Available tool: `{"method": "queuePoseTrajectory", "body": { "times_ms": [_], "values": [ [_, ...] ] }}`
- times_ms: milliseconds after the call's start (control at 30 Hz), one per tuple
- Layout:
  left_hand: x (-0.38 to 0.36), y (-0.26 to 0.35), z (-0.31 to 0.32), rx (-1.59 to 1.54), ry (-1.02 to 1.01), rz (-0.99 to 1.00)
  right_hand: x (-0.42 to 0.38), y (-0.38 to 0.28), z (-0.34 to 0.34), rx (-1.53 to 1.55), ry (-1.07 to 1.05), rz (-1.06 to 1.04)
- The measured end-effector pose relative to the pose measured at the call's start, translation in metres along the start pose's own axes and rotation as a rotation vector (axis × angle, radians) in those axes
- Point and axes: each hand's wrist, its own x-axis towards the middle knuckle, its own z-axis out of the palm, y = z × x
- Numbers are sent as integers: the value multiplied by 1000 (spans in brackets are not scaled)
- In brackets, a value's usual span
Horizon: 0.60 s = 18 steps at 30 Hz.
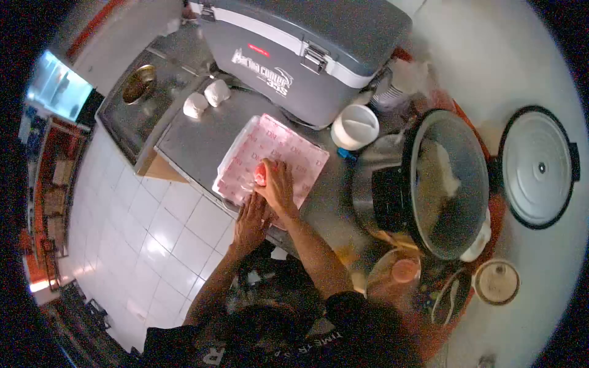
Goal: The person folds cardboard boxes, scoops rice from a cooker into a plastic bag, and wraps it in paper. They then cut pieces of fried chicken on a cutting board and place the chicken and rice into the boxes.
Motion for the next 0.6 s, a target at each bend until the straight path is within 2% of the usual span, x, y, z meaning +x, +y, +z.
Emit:
{"method": "queuePoseTrajectory", "body": {
  "times_ms": [133,233,300,367,400,433,500,567,600],
  "values": [
    [1,-2,0,-84,42,44,-2,6,-5,24,10,-23],
    [3,-4,-4,12,94,123,-1,-4,-11,1,33,21],
    [0,-10,-10,-113,41,143,1,-12,-22,57,33,20],
    [0,-18,-13,-60,16,197,-5,-19,-43,190,183,104],
    [-1,-21,-13,-14,-7,255,-6,-12,-52,228,262,72],
    [-1,-24,-12,-12,-9,249,-12,-4,-57,232,258,74],
    [1,-30,-13,35,-58,278,-27,9,-68,672,331,359],
    [5,-38,-9,52,-4,322,-64,-8,-126,497,182,411],
    [9,-45,-9,7,-59,342,-93,4,-134,307,127,341]
  ]
}}
